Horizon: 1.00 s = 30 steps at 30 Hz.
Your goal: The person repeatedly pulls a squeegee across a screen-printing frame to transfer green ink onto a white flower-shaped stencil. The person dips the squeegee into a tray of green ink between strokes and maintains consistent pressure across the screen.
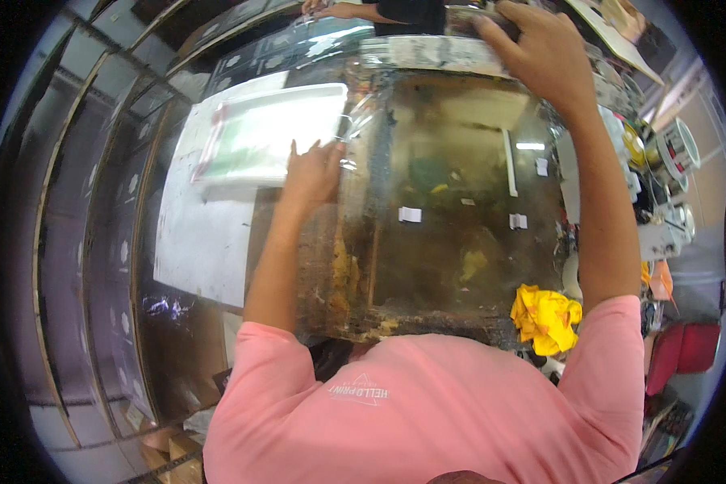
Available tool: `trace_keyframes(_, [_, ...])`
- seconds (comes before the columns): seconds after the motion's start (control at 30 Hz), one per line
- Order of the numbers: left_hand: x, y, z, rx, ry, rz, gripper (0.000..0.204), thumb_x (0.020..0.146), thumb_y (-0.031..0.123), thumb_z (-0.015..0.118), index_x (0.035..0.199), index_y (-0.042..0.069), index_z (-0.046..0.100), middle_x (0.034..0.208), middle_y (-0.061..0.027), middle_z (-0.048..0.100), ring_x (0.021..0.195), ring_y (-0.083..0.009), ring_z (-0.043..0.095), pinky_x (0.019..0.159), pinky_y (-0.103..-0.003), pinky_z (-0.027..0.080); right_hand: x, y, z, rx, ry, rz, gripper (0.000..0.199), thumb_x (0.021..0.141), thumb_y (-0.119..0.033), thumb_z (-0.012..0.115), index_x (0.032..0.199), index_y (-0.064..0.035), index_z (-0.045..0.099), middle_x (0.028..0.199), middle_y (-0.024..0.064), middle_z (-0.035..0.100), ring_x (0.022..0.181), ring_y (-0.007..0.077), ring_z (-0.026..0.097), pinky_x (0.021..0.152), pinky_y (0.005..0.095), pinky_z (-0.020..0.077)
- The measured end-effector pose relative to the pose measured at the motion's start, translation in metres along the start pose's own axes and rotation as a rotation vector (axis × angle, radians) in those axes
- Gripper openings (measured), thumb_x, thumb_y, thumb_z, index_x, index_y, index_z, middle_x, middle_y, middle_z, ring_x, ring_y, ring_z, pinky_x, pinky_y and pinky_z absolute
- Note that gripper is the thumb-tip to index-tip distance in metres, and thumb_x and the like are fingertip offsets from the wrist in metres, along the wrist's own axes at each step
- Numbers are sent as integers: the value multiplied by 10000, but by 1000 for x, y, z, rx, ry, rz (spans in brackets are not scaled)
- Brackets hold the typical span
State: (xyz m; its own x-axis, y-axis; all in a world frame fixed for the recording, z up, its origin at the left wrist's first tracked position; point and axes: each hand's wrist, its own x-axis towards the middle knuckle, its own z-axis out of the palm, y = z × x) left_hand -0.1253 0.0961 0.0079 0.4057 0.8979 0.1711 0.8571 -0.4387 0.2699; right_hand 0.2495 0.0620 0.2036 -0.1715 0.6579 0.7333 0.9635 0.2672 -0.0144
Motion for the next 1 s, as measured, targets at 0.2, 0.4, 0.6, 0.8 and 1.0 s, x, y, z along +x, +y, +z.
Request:
trace_keyframes(0.2, [-4, 149, 105, -123, -190, 204, 817, 1014, 734, 494, 1496, 84, 610, 1574, -253, 531, 1491, -446, 462, 1282, -663, 144, -3, 2, 2, 34, -6, 19, 490, 937, -487, 628, 779, -30, 710, 788, 221, 712, 812, 405, 713, 807, 535, 505])
trace_keyframes(0.4, [-7, 225, 162, -93, -59, 326, 1265, 770, 973, 545, 1619, 40, 449, 1722, -280, 282, 1611, -486, 207, 1275, -697, 19, -1, 7, 4, 46, 53, -43, 519, 929, -474, 619, 747, 6, 703, 745, 234, 700, 772, 414, 712, 753, 529, 527])
trace_keyframes(0.6, [-14, 245, 167, -83, -40, 370, 1283, 746, 988, 534, 1587, 19, 492, 1699, -285, 328, 1590, -488, 255, 1258, -732, 5, 10, 14, 6, 64, 68, -46, 533, 921, -473, 598, 739, 12, 718, 721, 249, 701, 753, 418, 715, 765, 525, 548])
trace_keyframes(0.8, [-17, 245, 165, -100, -8, 404, 1276, 731, 990, 541, 1550, 12, 538, 1640, -276, 419, 1536, -491, 340, 1261, -729, 44, 15, 8, 1, 23, 20, 9, 542, 922, -493, 570, 774, -2, 745, 785, 244, 729, 819, 418, 728, 858, 506, 545])
trace_keyframes(1.0, [-17, 246, 168, -134, -4, 421, 1260, 732, 978, 566, 1541, 12, 547, 1629, -276, 426, 1517, -499, 357, 1272, -699, 108, 15, 6, 0, 41, -27, 44, 540, 923, -490, 569, 771, -2, 743, 794, 251, 726, 830, 420, 724, 848, 511, 533])
